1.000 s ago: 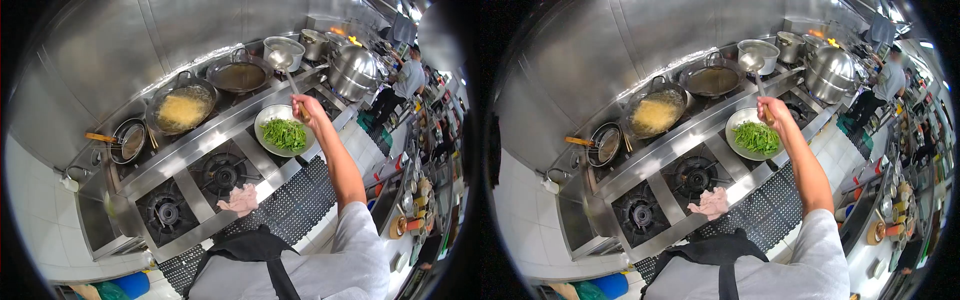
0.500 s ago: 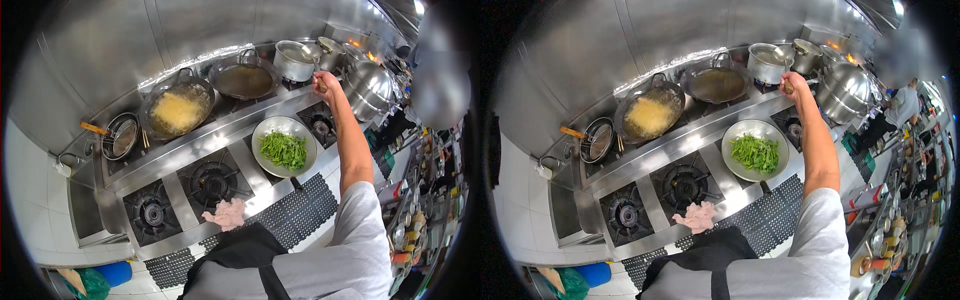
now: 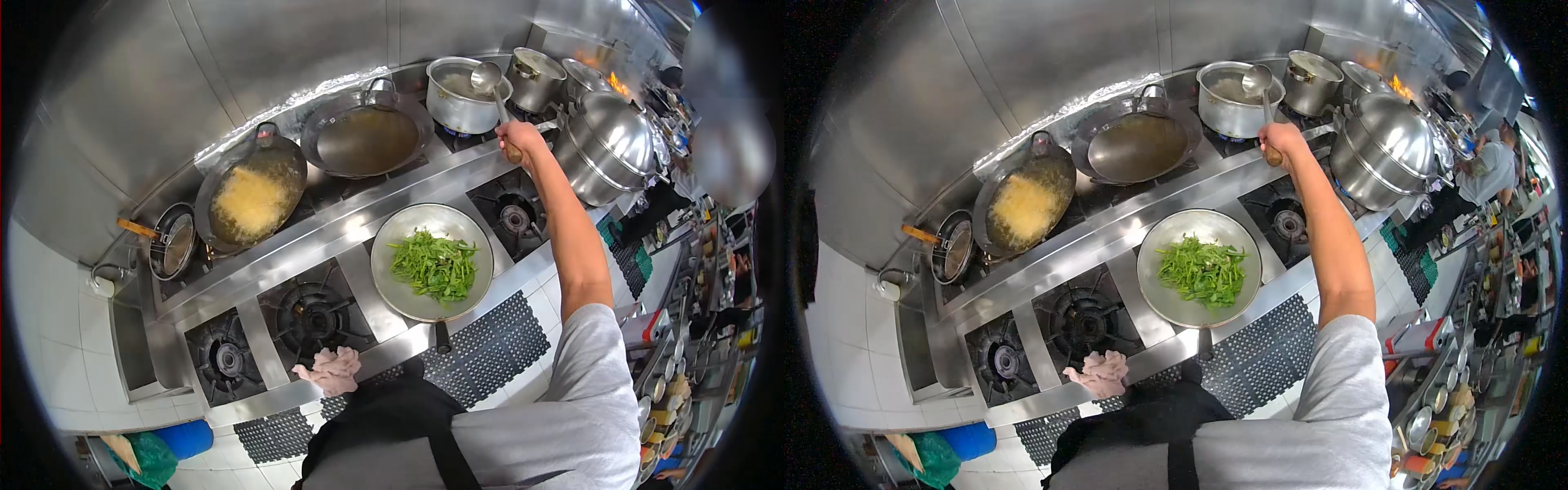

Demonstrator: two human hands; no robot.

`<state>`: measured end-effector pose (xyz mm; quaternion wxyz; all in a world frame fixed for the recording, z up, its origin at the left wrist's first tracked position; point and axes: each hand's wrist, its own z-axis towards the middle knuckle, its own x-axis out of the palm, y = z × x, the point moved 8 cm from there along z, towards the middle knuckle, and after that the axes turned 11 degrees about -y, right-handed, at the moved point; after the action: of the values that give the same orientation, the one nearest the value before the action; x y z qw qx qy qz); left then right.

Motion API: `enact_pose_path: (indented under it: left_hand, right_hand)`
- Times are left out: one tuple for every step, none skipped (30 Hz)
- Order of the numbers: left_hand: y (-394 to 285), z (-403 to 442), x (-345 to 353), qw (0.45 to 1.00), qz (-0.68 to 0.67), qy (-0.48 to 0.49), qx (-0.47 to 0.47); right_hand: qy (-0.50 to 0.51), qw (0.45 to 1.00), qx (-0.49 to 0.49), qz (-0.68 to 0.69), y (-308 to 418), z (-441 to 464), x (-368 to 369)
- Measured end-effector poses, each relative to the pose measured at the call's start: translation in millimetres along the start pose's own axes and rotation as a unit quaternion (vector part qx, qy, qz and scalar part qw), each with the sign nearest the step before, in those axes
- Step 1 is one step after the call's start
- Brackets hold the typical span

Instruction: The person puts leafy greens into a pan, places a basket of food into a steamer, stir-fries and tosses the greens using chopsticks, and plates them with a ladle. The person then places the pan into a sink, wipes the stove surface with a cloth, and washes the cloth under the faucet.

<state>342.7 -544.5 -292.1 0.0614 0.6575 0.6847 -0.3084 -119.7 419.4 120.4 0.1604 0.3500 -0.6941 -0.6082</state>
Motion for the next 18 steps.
enact_pose_path:
  left_hand:
    - [9.8, -0.4, -2.2, 1.0, 0.002, -0.002, -0.004]
    - [16.0, -4.1, -2.9, 1.0, 0.003, -0.005, -0.006]
    - [19.9, -8.7, -4.6, 1.0, 0.004, -0.007, -0.008]
    - [22.4, -12.8, -7.7, 1.0, 0.005, -0.008, -0.008]
    - [25.6, -17.1, -11.0, 1.0, 0.007, -0.011, -0.009]
    - [31.1, -21.3, -15.8, 1.0, 0.008, -0.013, -0.008]
    - [34.5, -22.8, -18.5, 1.0, 0.011, -0.013, -0.009]
    - [38.2, -24.3, -23.1, 1.0, 0.011, -0.017, -0.011]
    - [40.6, -25.1, -25.7, 1.0, 0.014, -0.018, -0.012]
    - [42.8, -26.0, -28.8, 1.0, 0.013, -0.018, -0.012]
    - [45.0, -26.3, -31.6, 1.0, 0.014, -0.02, -0.013]
    - [46.8, -25.1, -33.1, 1.0, 0.015, -0.019, -0.014]
    - [48.0, -23.2, -35.6, 1.0, 0.015, -0.02, -0.012]
    - [50.9, -22.2, -37.7, 1.0, 0.014, -0.019, -0.013]
    - [53.8, -21.8, -39.1, 1.0, 0.017, -0.018, -0.012]
    - [57.0, -21.2, -40.8, 1.0, 0.015, -0.019, -0.013]
    - [58.8, -18.5, -41.8, 1.0, 0.015, -0.018, -0.013]
    - [62.8, -17.5, -43.2, 1.0, 0.015, -0.015, -0.012]
  right_hand:
    - [0.012, 1.0, 0.009, 0.006, 1.9, -6.4, -1.1]
    - [0.023, 0.999, 0.019, 0.011, 1.7, -8.7, -1.2]
    - [0.045, 0.996, 0.055, 0.06, -2.2, -6.2, 0.4]
    - [0.066, 0.988, 0.091, 0.109, -4.1, -3.4, 1.3]
    - [0.086, 0.975, 0.127, 0.158, -6.8, -2.5, 3.1]
    - [0.099, 0.968, 0.137, 0.188, -4.2, -5.8, 4.4]
    - [0.111, 0.958, 0.146, 0.219, -0.2, -9.8, 5.4]
    - [0.122, 0.948, 0.155, 0.249, 2.6, -13.1, 6.8]
    - [0.122, 0.948, 0.153, 0.251, 2.5, -13.7, 6.2]
    - [0.122, 0.948, 0.151, 0.253, 1.8, -13.6, 5.7]
    - [0.121, 0.948, 0.15, 0.255, 1.2, -14.2, 5.3]
    - [0.126, 0.946, 0.148, 0.261, 0.7, -14.2, 5.2]
    - [0.131, 0.944, 0.145, 0.267, 0.3, -15.1, 4.7]
    - [0.135, 0.942, 0.143, 0.272, 0.0, -15.8, 3.8]
    - [0.142, 0.938, 0.143, 0.282, 1.4, -20.3, 3.4]
    - [0.149, 0.934, 0.143, 0.291, 2.0, -25.4, 2.3]
    - [0.157, 0.93, 0.144, 0.3, 2.3, -31.5, 1.8]
    - [0.156, 0.929, 0.144, 0.304, 2.5, -38.5, 0.8]
